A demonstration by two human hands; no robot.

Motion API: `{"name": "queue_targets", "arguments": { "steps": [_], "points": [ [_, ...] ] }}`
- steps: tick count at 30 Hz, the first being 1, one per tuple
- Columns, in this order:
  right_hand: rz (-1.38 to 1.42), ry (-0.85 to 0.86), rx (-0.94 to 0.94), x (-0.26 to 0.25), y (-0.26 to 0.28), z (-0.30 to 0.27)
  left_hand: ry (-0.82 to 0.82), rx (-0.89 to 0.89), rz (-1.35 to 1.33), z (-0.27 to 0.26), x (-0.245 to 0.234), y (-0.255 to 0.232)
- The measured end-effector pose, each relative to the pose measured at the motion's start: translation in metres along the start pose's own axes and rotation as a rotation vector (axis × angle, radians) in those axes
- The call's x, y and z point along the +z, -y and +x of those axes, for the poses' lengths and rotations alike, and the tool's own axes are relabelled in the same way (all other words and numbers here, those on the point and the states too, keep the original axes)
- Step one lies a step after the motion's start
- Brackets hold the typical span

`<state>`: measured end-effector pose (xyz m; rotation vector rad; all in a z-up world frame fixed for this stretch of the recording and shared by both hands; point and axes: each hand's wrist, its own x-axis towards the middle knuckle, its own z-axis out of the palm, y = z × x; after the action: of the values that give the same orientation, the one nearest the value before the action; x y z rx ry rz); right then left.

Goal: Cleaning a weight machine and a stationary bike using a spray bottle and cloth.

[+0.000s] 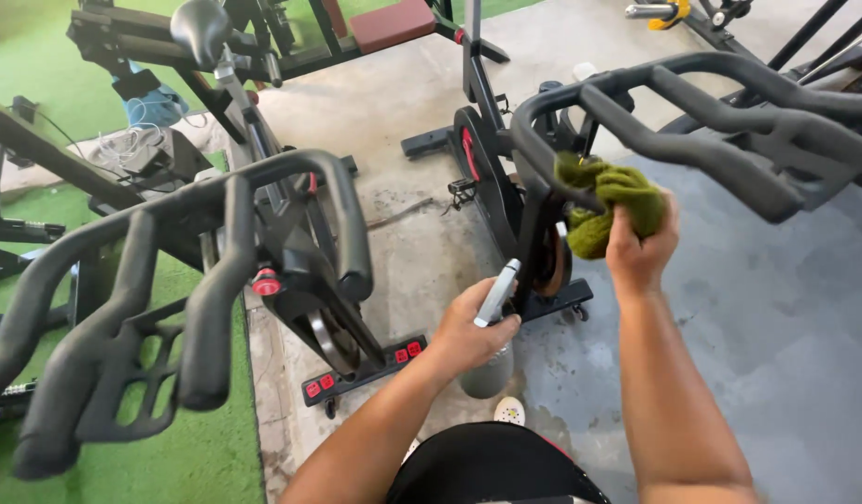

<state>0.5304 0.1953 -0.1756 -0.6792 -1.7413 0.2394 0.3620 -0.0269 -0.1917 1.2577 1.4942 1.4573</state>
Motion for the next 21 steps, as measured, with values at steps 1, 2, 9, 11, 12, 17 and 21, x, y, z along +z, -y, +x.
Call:
{"name": "queue_targets", "arguments": {
  "steps": [1, 2, 9, 11, 12, 17, 21],
  "points": [
    [0.002, 0.002, 0.001, 0.006, -0.009, 0.002, -0.002, -0.002, 0.001, 0.008, 0.004, -0.003],
    [0.293, -0.093, 0.172, 0.011, -0.016, -0.001, 0.017, -0.041, -0.030, 0.013, 0.009, -0.005],
    [0.902, -0.326, 0.652, 0.008, -0.017, 0.021, 0.042, -0.093, -0.126, 0.049, 0.040, 0.001],
    [0.944, -0.268, 0.672, 0.002, -0.022, 0.027, 0.047, -0.096, -0.147, 0.061, 0.051, -0.001],
    [0.991, -0.206, 0.691, -0.002, -0.024, 0.030, 0.047, -0.096, -0.165, 0.066, 0.057, -0.001],
    [1.040, -0.066, 0.847, -0.017, -0.032, 0.056, 0.037, -0.051, -0.170, 0.080, 0.077, -0.008],
    [1.122, -0.133, 0.781, -0.030, -0.011, 0.081, -0.114, -0.046, 0.017, 0.086, 0.073, 0.006]
  ]
}}
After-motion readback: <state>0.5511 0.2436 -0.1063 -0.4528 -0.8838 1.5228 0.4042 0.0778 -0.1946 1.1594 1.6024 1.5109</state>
